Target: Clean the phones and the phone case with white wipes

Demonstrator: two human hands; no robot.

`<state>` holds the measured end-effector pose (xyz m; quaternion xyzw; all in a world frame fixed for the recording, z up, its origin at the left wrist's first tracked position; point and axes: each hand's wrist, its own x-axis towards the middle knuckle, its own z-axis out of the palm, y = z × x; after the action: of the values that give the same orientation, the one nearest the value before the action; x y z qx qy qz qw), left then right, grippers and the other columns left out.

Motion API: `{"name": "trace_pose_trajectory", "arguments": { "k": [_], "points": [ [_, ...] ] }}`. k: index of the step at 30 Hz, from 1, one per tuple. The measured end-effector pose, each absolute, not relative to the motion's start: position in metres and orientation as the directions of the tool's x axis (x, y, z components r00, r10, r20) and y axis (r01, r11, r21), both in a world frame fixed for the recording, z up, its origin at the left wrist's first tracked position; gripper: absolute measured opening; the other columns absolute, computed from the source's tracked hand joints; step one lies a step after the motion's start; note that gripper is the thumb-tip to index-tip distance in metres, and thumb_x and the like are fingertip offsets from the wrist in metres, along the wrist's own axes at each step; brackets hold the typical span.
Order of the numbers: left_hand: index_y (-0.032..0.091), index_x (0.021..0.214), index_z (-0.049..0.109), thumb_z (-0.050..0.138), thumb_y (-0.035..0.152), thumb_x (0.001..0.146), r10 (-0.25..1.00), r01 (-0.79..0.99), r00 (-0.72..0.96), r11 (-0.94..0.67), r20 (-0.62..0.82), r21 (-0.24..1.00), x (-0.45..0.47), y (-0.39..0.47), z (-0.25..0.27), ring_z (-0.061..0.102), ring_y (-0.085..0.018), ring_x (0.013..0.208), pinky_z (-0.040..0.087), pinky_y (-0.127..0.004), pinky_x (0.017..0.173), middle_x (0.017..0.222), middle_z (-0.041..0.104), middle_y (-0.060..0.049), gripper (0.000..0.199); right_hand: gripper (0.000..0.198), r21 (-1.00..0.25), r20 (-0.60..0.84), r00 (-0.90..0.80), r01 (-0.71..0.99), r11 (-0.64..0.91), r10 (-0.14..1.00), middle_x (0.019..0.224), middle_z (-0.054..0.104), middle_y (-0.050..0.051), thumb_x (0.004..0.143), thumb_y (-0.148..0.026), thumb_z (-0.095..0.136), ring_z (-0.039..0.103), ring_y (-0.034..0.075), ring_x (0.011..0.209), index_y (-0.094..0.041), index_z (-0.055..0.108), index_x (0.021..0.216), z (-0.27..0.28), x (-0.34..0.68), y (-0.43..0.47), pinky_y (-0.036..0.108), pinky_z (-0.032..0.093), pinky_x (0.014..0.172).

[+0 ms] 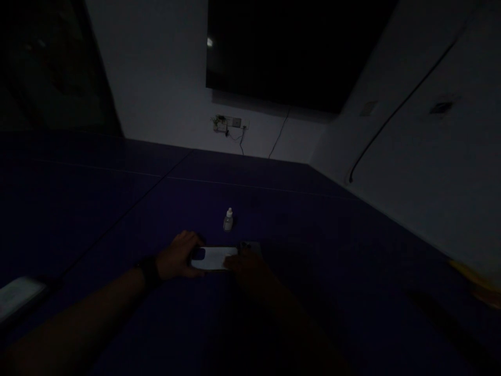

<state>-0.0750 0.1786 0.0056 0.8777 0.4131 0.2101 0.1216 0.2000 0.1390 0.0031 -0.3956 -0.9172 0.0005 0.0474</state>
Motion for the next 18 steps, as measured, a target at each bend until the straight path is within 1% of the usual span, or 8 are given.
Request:
{"name": "trace_pose_trajectory", "arguments": {
  "k": [4,7,9,11,14,16,18],
  "points": [
    [0.024,0.103,0.058,0.089,0.056,0.058,0.772,0.671,0.576,-0.635,0.271,0.383,-0.075,0.178,0.007,0.055,-0.029,0.100,0.041,-0.040,0.085,0.107,0.062,-0.006,0.064,0.053,-0.039,0.127,-0.699,0.706,0.707,0.704,0.138,0.066,0.006,0.089,-0.001,0.046,0.065,0.023,0.115,-0.025,0.068,0.131,-0.006,0.196,0.144,0.042,0.046,0.105],
    [0.023,0.103,0.058,0.091,0.055,0.057,0.773,0.674,0.573,-0.634,0.273,0.379,-0.075,0.177,0.007,0.054,-0.030,0.100,0.041,-0.039,0.085,0.106,0.062,-0.007,0.066,0.048,-0.030,0.159,-0.661,0.739,0.673,0.733,0.131,0.070,0.007,0.090,-0.004,0.048,0.066,0.023,0.109,-0.025,0.071,0.126,-0.006,0.201,0.149,0.040,0.049,0.098],
    [0.023,0.104,0.058,0.091,0.055,0.057,0.772,0.674,0.572,-0.635,0.276,0.377,-0.075,0.177,0.007,0.054,-0.030,0.100,0.041,-0.039,0.084,0.107,0.062,-0.007,0.066,0.045,-0.030,0.156,-0.661,0.739,0.673,0.734,0.127,0.072,0.007,0.090,-0.005,0.049,0.067,0.024,0.106,-0.025,0.072,0.123,-0.005,0.203,0.151,0.040,0.051,0.094],
    [0.024,0.104,0.058,0.089,0.057,0.058,0.769,0.671,0.574,-0.639,0.281,0.376,-0.075,0.178,0.006,0.054,-0.030,0.101,0.041,-0.039,0.084,0.107,0.062,-0.006,0.065,0.044,-0.034,0.134,-0.699,0.705,0.709,0.702,0.127,0.073,0.006,0.090,-0.005,0.049,0.067,0.023,0.105,-0.026,0.073,0.121,-0.006,0.202,0.151,0.040,0.049,0.095],
    [0.024,0.103,0.058,0.088,0.058,0.059,0.767,0.669,0.576,-0.641,0.282,0.376,-0.075,0.178,0.006,0.054,-0.029,0.100,0.041,-0.039,0.084,0.107,0.062,-0.006,0.064,0.047,-0.037,0.112,-0.749,0.654,0.755,0.654,0.133,0.069,0.005,0.092,-0.005,0.045,0.066,0.021,0.106,-0.026,0.071,0.126,-0.006,0.195,0.150,0.039,0.046,0.098],
    [0.024,0.103,0.058,0.088,0.058,0.059,0.769,0.671,0.575,-0.639,0.279,0.376,-0.075,0.178,0.006,0.054,-0.029,0.100,0.041,-0.039,0.084,0.107,0.062,-0.006,0.064,0.047,-0.015,0.122,-0.726,0.680,0.733,0.676,0.135,0.068,0.004,0.094,-0.006,0.043,0.065,0.021,0.105,-0.027,0.070,0.128,-0.005,0.194,0.150,0.038,0.047,0.094],
    [0.024,0.103,0.057,0.088,0.058,0.059,0.771,0.673,0.574,-0.635,0.274,0.379,-0.075,0.177,0.007,0.054,-0.029,0.099,0.041,-0.039,0.084,0.107,0.062,-0.006,0.064,0.043,0.014,0.130,-0.695,0.714,0.700,0.707,0.131,0.071,0.004,0.096,-0.010,0.044,0.065,0.022,0.101,-0.028,0.071,0.124,-0.002,0.195,0.151,0.037,0.048,0.090]
  ]
}}
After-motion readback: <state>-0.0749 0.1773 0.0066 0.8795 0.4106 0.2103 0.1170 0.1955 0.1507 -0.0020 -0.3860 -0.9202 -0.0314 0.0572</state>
